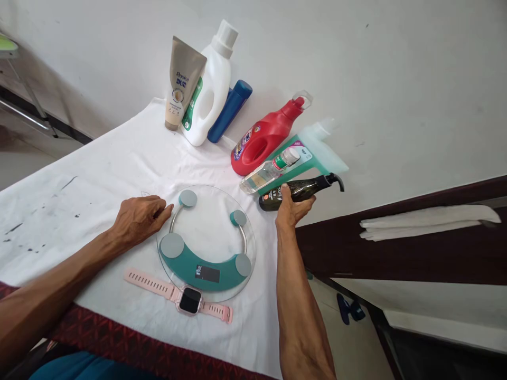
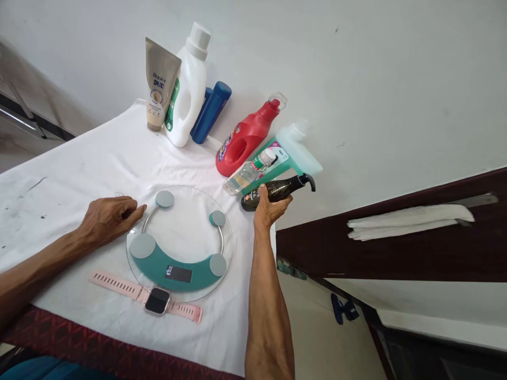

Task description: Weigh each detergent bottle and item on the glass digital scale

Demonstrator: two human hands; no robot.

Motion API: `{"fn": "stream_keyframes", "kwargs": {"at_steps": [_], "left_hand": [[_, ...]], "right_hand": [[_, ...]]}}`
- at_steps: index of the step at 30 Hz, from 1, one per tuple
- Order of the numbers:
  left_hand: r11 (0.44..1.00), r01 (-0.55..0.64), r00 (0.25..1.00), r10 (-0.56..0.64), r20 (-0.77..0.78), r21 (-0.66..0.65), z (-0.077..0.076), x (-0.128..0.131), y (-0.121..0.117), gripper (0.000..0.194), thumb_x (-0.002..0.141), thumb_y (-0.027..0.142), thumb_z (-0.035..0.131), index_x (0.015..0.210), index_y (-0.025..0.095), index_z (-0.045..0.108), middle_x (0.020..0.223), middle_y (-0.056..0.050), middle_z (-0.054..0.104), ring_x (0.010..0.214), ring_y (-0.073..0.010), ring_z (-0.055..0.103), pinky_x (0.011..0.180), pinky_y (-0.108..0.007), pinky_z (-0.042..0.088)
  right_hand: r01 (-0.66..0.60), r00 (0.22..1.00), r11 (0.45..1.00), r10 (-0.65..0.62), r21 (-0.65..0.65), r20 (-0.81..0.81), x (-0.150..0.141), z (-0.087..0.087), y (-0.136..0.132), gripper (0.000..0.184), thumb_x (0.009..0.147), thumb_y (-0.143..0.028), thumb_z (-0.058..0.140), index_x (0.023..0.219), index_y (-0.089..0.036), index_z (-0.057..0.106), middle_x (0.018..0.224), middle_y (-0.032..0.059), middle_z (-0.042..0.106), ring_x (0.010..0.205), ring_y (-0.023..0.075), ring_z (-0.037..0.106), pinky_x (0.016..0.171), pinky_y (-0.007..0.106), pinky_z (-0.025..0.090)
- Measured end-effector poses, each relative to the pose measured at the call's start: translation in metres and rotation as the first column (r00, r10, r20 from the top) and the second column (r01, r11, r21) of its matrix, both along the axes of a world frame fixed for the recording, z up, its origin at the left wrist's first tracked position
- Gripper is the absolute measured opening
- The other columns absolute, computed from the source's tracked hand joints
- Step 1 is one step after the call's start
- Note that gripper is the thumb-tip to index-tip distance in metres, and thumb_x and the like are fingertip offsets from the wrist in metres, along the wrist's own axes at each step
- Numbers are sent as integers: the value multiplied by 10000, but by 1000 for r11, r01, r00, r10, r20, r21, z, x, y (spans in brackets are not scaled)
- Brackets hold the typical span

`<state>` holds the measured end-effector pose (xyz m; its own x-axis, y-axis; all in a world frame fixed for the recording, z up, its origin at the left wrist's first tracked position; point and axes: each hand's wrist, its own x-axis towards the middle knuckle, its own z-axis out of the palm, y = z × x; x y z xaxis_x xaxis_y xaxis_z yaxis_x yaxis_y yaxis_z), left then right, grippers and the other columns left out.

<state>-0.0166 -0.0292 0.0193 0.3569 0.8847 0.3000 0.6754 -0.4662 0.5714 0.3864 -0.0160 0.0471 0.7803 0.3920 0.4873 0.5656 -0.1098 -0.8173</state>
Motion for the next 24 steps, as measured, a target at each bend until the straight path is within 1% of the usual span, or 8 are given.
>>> {"fn": "stream_keyframes", "kwargs": {"at_steps": [5, 10, 12, 14, 16, 18, 20, 24], "left_hand": [[999, 26, 1000, -26, -9, -29, -3, 1, 0, 466, 1021, 402, 455, 603, 200, 407, 610, -5, 523, 548, -126, 408, 560, -289, 232], [998, 61, 998, -61, -30, -16, -7, 2, -2, 471, 1056, 379, 428, 625, 194, 460, 653, -27, 609, 541, -131, 464, 556, -299, 213], [997, 78, 996, -77, -44, 21, -8, 4, -3, 481, 1076, 373, 413, 637, 193, 492, 669, -35, 636, 539, -135, 494, 551, -306, 214], [994, 89, 995, -85, -60, 64, -9, 6, -4, 504, 1097, 365, 387, 641, 192, 516, 662, -39, 641, 533, -138, 515, 540, -310, 219], [991, 89, 994, -81, -77, 105, -11, 8, -4, 524, 1112, 348, 363, 646, 190, 543, 642, -40, 632, 527, -141, 531, 527, -310, 224], [986, 78, 994, -65, -89, 144, -13, 9, -5, 531, 1118, 331, 357, 653, 188, 568, 621, -37, 618, 522, -145, 544, 518, -310, 228], [980, 70, 994, -53, -94, 185, -15, 10, -5, 525, 1119, 314, 367, 659, 184, 585, 618, -35, 618, 522, -148, 561, 516, -313, 228], [966, 70, 993, -45, -105, 249, -20, 12, -6, 487, 1111, 271, 393, 680, 180, 601, 646, -28, 641, 532, -153, 589, 514, -318, 225]], "right_hand": [[15, 1000, 999, -15, -44, 7, -7, -13, 19, 783, 644, -658, 839, 1195, -183, 550, 1309, 183, 624, 1265, 355, 613, 1163, 552, 470], [-29, 999, 999, 28, -15, -16, -17, -5, 8, 920, 574, -769, 840, 1210, -182, 527, 1297, 199, 577, 1219, 398, 592, 1135, 644, 475], [25, 985, 999, -31, 37, 171, -27, 6, -3, 962, 604, -765, 855, 1278, -160, 529, 1357, 247, 531, 1301, 435, 526, 1188, 674, 410], [49, 905, 990, -100, 131, 414, -46, 21, -8, 940, 712, -712, 843, 1387, -148, 511, 1436, 278, 482, 1402, 443, 445, 1227, 680, 357], [-68, 837, 987, -25, 149, 547, -74, 36, 2, 821, 814, -646, 803, 1422, -178, 511, 1455, 257, 497, 1432, 410, 446, 1211, 651, 393], [-272, 827, 961, 206, 51, 523, -106, 47, 31, 663, 868, -623, 765, 1355, -224, 556, 1403, 200, 571, 1376, 363, 527, 1190, 604, 436], [-454, 835, 891, 432, -19, 340, -134, 53, 78, 628, 864, -644, 758, 1294, -226, 570, 1383, 165, 599, 1295, 321, 593, 1129, 553, 500], [-547, 830, 837, 545, -22, 121, -168, 55, 189, 634, 800, -571, 819, 1225, -189, 544, 1316, 150, 634, 1240, 288, 639, 1114, 505, 509]]}}
